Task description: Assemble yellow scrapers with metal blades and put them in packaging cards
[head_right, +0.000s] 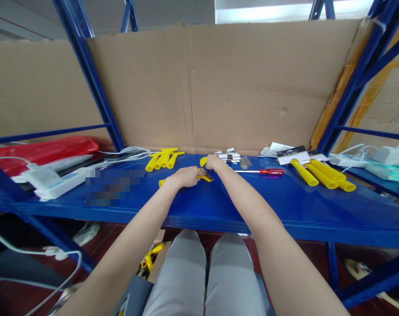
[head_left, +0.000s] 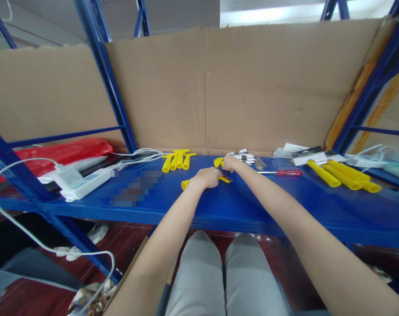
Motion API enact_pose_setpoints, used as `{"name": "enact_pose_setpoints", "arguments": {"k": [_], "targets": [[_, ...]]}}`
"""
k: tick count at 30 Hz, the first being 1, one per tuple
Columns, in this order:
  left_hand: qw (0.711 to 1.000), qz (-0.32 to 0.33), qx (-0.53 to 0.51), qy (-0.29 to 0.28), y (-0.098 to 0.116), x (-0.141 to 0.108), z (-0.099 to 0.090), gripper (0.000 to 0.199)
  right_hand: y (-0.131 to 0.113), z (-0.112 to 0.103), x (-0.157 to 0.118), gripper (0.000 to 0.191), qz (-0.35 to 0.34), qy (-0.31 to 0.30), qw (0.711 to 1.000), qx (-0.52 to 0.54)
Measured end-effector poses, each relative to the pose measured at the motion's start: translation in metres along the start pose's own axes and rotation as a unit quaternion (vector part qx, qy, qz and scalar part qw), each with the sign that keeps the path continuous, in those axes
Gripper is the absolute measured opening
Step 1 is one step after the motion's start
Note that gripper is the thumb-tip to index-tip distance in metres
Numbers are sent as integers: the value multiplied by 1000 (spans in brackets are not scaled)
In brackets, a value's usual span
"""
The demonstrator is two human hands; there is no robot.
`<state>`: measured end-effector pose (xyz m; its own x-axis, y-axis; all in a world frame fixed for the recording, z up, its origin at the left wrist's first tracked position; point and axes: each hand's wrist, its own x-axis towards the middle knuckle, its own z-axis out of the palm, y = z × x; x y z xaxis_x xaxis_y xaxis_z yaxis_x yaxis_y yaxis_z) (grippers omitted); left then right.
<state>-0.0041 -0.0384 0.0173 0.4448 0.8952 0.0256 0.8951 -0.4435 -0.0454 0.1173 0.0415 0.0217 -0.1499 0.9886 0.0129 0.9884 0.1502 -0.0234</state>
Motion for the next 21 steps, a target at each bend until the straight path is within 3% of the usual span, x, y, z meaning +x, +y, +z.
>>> {"name": "enact_pose_setpoints", "arguments": {"k": [11,21], "targets": [[999,34,4,-2,-1,-3,-3,47,11,2,-8,21,36,19,995,91],[999,44,2,1,-4,0,0,47,27,3,-26,29,48,96,989,97]]}}
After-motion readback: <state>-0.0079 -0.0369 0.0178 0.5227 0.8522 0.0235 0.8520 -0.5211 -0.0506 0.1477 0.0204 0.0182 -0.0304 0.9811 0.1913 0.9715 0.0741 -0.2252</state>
